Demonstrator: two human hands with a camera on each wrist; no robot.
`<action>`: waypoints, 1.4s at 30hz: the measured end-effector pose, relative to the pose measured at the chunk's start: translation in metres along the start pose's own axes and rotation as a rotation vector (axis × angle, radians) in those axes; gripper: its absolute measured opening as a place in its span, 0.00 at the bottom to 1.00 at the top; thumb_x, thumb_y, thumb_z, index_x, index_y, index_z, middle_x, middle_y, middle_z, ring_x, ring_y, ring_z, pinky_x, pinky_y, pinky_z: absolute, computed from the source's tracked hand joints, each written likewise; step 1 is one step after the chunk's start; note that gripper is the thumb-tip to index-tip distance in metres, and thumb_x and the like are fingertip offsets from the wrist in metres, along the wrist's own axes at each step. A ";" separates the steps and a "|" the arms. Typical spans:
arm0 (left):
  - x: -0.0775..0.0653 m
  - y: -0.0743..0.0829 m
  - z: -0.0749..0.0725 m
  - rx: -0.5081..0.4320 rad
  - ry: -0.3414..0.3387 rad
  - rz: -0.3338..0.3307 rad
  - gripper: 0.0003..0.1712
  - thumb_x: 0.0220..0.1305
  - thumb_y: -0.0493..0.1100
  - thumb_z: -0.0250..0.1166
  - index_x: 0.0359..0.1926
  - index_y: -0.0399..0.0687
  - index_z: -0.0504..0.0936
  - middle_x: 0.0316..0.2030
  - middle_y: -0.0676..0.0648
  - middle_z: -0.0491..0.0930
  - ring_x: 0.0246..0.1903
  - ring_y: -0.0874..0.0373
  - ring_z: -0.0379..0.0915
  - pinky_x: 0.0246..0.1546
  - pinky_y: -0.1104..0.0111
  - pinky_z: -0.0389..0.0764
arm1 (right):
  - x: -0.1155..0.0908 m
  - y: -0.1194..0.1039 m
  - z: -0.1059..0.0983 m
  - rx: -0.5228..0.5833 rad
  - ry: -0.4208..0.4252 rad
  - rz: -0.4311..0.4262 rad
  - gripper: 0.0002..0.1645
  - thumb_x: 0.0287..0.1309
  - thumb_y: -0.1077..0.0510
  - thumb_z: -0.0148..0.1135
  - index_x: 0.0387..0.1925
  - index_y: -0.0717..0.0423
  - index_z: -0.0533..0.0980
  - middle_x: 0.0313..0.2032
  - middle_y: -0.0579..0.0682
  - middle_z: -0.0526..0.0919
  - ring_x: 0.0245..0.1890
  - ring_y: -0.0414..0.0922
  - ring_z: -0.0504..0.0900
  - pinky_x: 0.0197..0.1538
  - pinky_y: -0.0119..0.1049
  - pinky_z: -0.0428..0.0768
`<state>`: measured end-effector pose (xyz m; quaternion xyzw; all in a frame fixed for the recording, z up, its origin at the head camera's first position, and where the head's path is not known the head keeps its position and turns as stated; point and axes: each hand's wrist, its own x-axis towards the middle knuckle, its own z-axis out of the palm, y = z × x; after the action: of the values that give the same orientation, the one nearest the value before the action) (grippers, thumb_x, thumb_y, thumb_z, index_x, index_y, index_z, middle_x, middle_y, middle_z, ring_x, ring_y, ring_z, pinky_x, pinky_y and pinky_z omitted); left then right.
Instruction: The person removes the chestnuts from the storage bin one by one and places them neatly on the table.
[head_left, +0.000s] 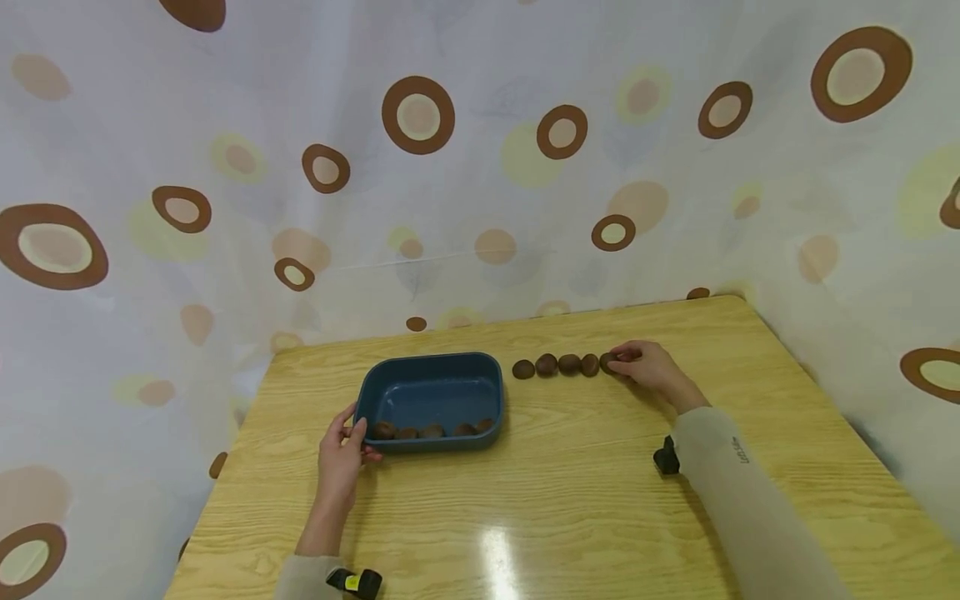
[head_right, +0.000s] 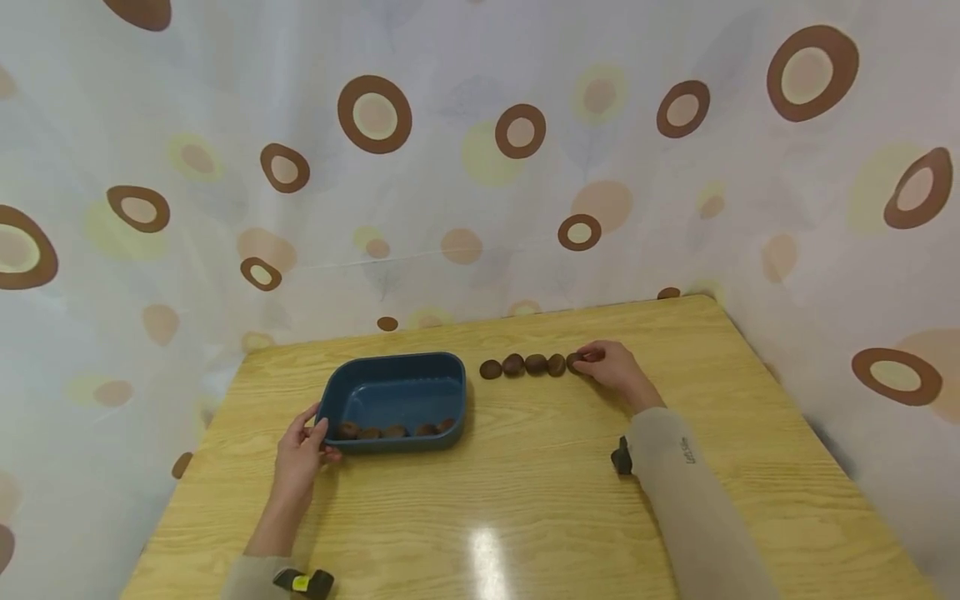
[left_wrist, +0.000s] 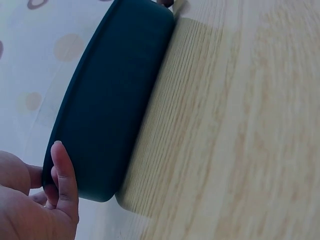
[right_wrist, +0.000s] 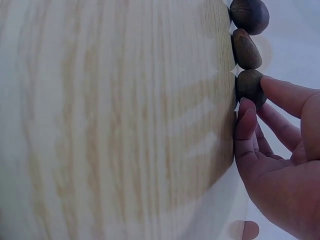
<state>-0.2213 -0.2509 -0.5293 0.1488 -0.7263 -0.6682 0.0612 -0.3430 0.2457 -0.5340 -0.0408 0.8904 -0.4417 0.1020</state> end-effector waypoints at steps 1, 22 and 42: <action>0.000 0.000 0.000 -0.003 0.007 0.002 0.25 0.73 0.44 0.52 0.69 0.52 0.65 0.34 0.47 0.61 0.22 0.61 0.70 0.27 0.64 0.85 | 0.000 0.000 0.001 0.002 0.001 -0.003 0.26 0.67 0.53 0.56 0.60 0.63 0.70 0.56 0.65 0.72 0.57 0.59 0.70 0.55 0.52 0.74; -0.012 0.003 0.005 0.026 0.092 -0.052 0.37 0.66 0.49 0.63 0.67 0.45 0.54 0.23 0.48 0.74 0.18 0.58 0.73 0.23 0.60 0.84 | 0.004 -0.040 0.004 0.217 0.188 -0.148 0.28 0.67 0.42 0.52 0.58 0.57 0.73 0.51 0.62 0.74 0.46 0.61 0.78 0.49 0.55 0.79; -0.011 -0.002 0.013 -0.032 0.093 -0.018 0.25 0.69 0.40 0.58 0.63 0.46 0.61 0.23 0.49 0.72 0.17 0.60 0.72 0.20 0.62 0.83 | 0.007 -0.127 0.066 0.307 -0.004 -0.284 0.19 0.67 0.49 0.56 0.54 0.53 0.77 0.50 0.59 0.78 0.44 0.59 0.80 0.45 0.47 0.82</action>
<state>-0.2141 -0.2359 -0.5318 0.1853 -0.7106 -0.6726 0.0915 -0.3372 0.1162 -0.4730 -0.1506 0.7978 -0.5821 0.0457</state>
